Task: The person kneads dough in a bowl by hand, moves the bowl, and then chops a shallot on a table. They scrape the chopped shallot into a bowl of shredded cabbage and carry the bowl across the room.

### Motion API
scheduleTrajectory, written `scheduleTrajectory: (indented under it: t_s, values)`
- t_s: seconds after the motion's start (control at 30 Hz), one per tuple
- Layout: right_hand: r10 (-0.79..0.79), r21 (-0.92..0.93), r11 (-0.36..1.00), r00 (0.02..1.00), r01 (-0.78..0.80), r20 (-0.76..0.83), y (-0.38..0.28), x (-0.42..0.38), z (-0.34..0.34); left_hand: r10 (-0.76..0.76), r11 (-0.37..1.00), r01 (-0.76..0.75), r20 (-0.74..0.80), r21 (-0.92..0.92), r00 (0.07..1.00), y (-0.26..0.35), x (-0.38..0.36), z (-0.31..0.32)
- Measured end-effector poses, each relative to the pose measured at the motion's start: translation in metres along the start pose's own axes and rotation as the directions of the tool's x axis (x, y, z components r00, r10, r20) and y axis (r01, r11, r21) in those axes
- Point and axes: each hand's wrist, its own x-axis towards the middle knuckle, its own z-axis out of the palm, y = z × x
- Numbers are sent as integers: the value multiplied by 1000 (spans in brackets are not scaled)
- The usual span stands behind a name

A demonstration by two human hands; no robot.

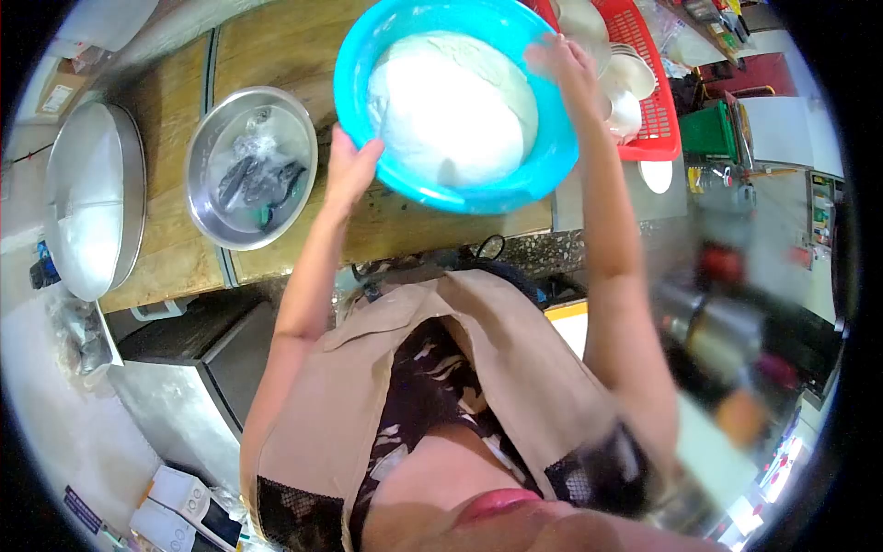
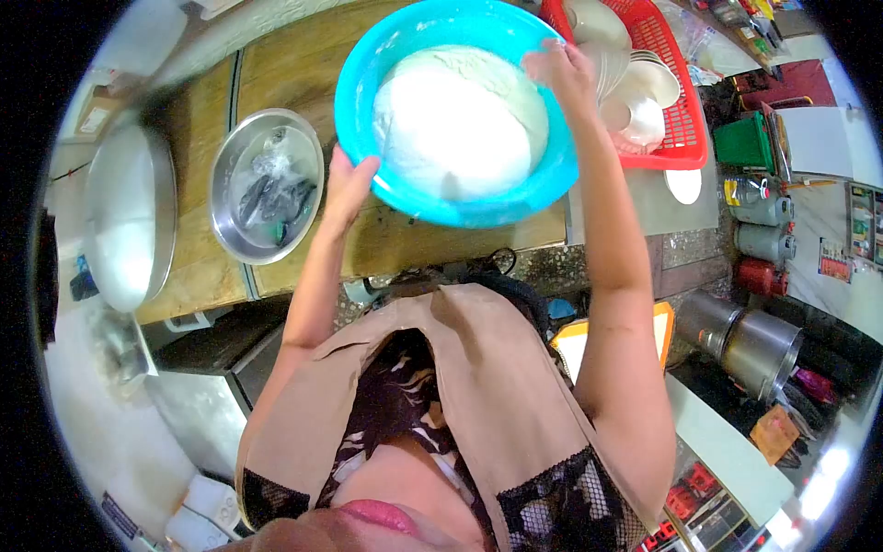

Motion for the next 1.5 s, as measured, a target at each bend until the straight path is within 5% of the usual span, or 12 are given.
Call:
scheduleTrajectory:
  t_s: [0.07,0.17,0.27,0.4,0.6,0.67,0.8,0.9,1.1,1.23,1.3,1.5]
  values:
    - [424,-149,904,890,-402,167,-5,-11,-5,-4,999,7,82,-41,997,3,0,-17]
    - [340,-643,740,935,-199,102,36,-7,-18,-94,995,89,173,37,980,31,20,-36]
    - [432,-688,678,898,-259,87,79,13,-20,45,983,-51,41,177,998,40,38,-20]
    - [477,-700,609,877,-373,-53,94,46,16,83,953,-62,-60,298,995,42,67,-10]
    - [515,-216,857,798,-468,314,89,41,82,210,923,-186,-36,337,977,33,81,-18]
    - [720,-764,530,672,-368,175,38,15,96,163,947,-140,-56,290,985,37,66,-18]
    - [300,-759,603,811,246,501,21,-65,97,124,971,-103,-87,215,988,37,60,-15]
    - [39,-767,104,768,634,640,16,-135,118,97,979,-84,-63,185,993,27,68,-14]
    - [200,-841,152,817,519,540,26,-119,139,225,937,-246,110,249,968,34,98,-22]
    - [480,-821,468,687,327,546,-1,-106,112,271,850,-238,-1,470,963,21,79,-23]
    - [223,-807,508,859,300,460,3,-87,82,111,994,-108,-88,32,990,12,58,-34]
    - [423,-777,627,861,-54,282,59,53,64,53,999,-51,-197,16,979,34,35,-16]
